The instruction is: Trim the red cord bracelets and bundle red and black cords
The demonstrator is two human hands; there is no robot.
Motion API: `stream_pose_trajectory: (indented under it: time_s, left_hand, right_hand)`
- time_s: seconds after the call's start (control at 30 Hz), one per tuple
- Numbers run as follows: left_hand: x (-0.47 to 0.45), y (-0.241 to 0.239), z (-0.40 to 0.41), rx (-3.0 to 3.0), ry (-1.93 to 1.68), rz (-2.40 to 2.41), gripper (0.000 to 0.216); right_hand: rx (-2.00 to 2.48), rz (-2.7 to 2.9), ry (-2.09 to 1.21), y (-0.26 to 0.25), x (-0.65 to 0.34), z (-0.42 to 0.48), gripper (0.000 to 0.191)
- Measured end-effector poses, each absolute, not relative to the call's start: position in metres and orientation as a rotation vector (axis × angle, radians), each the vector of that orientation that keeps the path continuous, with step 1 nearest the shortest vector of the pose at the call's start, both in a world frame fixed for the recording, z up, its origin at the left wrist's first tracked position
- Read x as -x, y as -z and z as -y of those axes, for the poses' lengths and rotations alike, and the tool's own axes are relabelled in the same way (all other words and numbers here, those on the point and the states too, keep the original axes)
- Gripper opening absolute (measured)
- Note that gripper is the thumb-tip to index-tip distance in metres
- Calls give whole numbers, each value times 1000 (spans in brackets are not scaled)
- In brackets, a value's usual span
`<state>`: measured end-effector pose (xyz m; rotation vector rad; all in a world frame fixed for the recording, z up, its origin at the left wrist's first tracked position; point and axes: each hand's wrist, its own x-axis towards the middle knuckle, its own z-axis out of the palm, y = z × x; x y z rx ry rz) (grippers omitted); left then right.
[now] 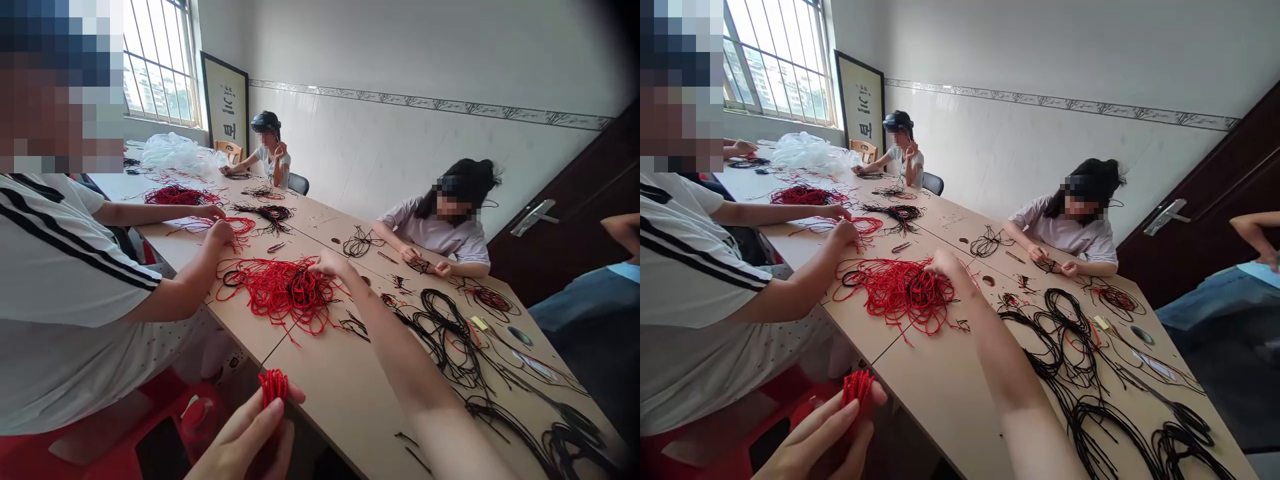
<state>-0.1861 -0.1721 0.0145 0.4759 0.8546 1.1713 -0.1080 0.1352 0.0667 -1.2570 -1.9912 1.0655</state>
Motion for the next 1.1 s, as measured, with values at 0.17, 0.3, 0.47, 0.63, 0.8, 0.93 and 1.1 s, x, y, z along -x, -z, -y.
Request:
stream_pose_trajectory:
  time_s: [0.17, 0.3, 0.47, 0.63, 0.8, 0.93, 1.1]
  left_hand:
    - [187, -5, 147, -553, -1257, -797, 39]
    - [187, -12, 137, -553, -1293, -747, 35]
    - [186, -29, 123, -444, -1358, -748, 36]
    - [193, -42, 104, -431, -1492, -752, 28]
    - [198, -61, 92, -447, -1538, -704, 21]
    - [189, -80, 84, -481, -1505, -684, 16]
    - [172, -92, 73, -542, -1547, -688, 20]
  right_hand:
    - [1177, 1847, -810, -128, 109, -163, 23]
    - [1014, 1721, -655, -187, 109, -167, 31]
    - [863, 1674, -610, -235, 106, -156, 25]
    - [642, 1650, -857, -249, 95, -115, 27]
    - [443, 1963, -1103, -216, 63, -47, 27]
    - [559, 2163, -1282, -166, 29, -7, 28]
    - [682, 2069, -1409, -121, 5, 13, 30]
